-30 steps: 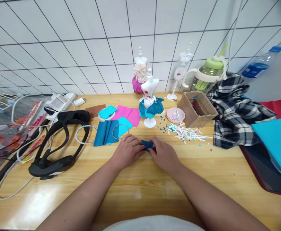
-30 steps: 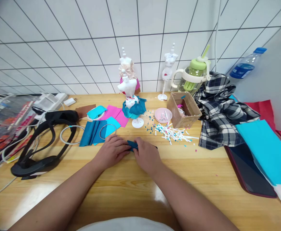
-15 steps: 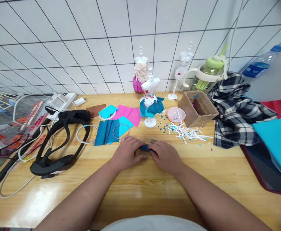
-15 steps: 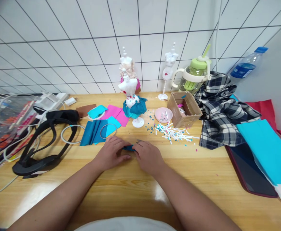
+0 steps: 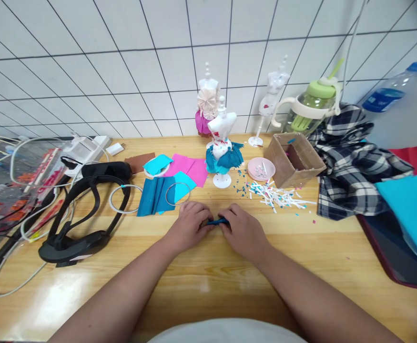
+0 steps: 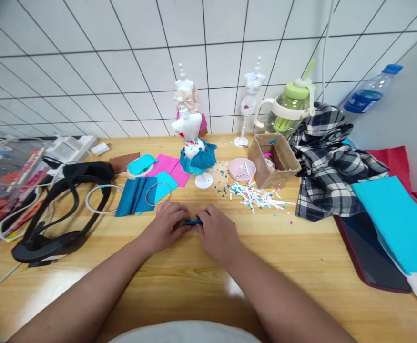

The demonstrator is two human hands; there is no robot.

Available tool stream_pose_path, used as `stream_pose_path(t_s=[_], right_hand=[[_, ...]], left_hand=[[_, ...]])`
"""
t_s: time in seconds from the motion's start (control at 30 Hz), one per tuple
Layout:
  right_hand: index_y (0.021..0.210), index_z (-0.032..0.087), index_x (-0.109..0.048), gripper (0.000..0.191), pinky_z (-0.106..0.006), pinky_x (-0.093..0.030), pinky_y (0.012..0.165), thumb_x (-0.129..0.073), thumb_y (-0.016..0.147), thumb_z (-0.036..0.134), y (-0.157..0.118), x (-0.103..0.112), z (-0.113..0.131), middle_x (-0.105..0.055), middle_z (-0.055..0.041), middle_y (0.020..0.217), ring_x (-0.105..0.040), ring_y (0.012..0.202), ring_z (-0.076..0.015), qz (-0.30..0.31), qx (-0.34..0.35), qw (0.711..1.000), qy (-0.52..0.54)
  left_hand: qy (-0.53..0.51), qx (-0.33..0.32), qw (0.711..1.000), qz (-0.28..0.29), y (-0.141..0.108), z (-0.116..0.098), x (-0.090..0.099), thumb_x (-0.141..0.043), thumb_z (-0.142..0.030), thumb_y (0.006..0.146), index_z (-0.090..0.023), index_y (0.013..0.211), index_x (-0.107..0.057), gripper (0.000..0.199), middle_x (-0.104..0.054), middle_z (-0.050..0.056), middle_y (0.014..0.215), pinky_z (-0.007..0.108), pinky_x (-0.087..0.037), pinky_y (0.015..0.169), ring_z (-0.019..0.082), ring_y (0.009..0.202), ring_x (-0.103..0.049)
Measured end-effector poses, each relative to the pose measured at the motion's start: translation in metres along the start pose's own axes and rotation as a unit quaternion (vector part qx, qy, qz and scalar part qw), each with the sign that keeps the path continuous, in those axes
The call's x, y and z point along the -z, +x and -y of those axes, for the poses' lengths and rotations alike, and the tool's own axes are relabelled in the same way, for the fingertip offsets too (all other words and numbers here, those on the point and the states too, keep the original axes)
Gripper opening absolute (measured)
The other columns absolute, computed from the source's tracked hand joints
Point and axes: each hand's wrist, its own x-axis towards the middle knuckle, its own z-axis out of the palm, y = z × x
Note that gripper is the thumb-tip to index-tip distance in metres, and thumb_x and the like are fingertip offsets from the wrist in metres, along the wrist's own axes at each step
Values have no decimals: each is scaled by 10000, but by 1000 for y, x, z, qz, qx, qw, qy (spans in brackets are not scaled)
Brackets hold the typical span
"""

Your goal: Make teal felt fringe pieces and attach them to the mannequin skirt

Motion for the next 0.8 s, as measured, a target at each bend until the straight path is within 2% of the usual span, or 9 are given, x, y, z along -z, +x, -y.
stream_pose_path(t_s=[0.23, 0.3, 0.37, 0.43, 0.5, 0.57, 0.6, 0.7, 0.8], right_hand=[[898, 204, -611, 126, -319, -455, 906, -602, 793, 134, -1, 1, -8, -601, -49, 1111, -562, 1024, -186, -32, 52, 995, 80], [917, 208, -612, 143, -320, -456, 911, -580, 810, 120, -2, 4, -9, -635, -45, 1067, -568, 1012, -184, -50, 67, 993, 84], [947, 213, -626, 156, -332, -446, 931, -544, 846, 126, -4, 7, -9, -639, -56, 1103, -560, 1038, -193, -98, 87, 990, 57], [951, 222, -650, 175, -354, -434, 948, -497, 892, 160, -7, 9, -9, -620, -70, 1177, -551, 1058, -207, -136, 116, 984, 16], [927, 239, -674, 225, -372, -442, 924, -453, 928, 201, -10, 8, -9, -610, -72, 1212, -565, 1014, -213, -131, 137, 982, -18], [917, 254, -688, 260, -377, -455, 893, -432, 940, 222, -13, 6, -8, -608, -65, 1230, -577, 966, -209, -110, 150, 982, -32], [930, 260, -691, 264, -377, -459, 887, -429, 939, 221, -14, 5, -7, -606, -63, 1235, -580, 961, -207, -103, 156, 982, -31], [1050, 248, -663, 286, -378, -446, 933, -438, 898, 156, -13, 3, -5, -602, -77, 1227, -562, 1048, -216, -128, 148, 980, 31], [1159, 198, -605, 380, -349, -469, 905, -461, 820, 102, -9, 5, -4, -636, -84, 1132, -577, 1014, -197, -134, 92, 971, 173]], left_hand=[[30, -60, 996, -51, -4, 0, 12, -560, -183, 848, -248, 900, -657, 127, -677, 26, 969, 488, -219, 1090, 201, 987, -567], [-13, -38, 995, -88, -5, 1, 13, -541, -221, 866, -244, 956, -664, 155, -683, 45, 976, 473, -286, 1063, 211, 995, -574], [-124, 42, 984, -122, -6, 1, 12, -518, -306, 890, -223, 1068, -646, 234, -681, 72, 988, 416, -411, 955, 219, 979, -591], [-285, 129, 945, -95, -6, -1, 11, -427, -446, 924, -198, 1114, -637, 377, -682, 86, 942, 349, -490, 777, 214, 879, -621], [-414, 172, 894, -13, -7, -5, 11, -364, -580, 908, -185, 1038, -674, 519, -680, 77, 844, 304, -484, 641, 195, 743, -619], [-462, 186, 866, 48, -7, -11, 13, -480, -620, 840, -169, 913, -696, 505, -671, 56, 769, 277, -458, 598, 170, 668, -591], [-464, 198, 862, 53, -6, -14, 14, -578, -587, 793, -161, 861, -691, 446, -666, 42, 742, 265, -449, 596, 158, 654, -580], [-437, 228, 870, 6, -6, -17, 17, -686, -465, 738, -146, 775, -660, 322, -642, 13, 682, 243, -425, 583, 135, 625, -553], [-328, 214, 919, -47, -7, -13, 18, -641, -405, 780, -154, 764, -661, 253, -643, 16, 693, 251, -419, 594, 139, 638, -550]])
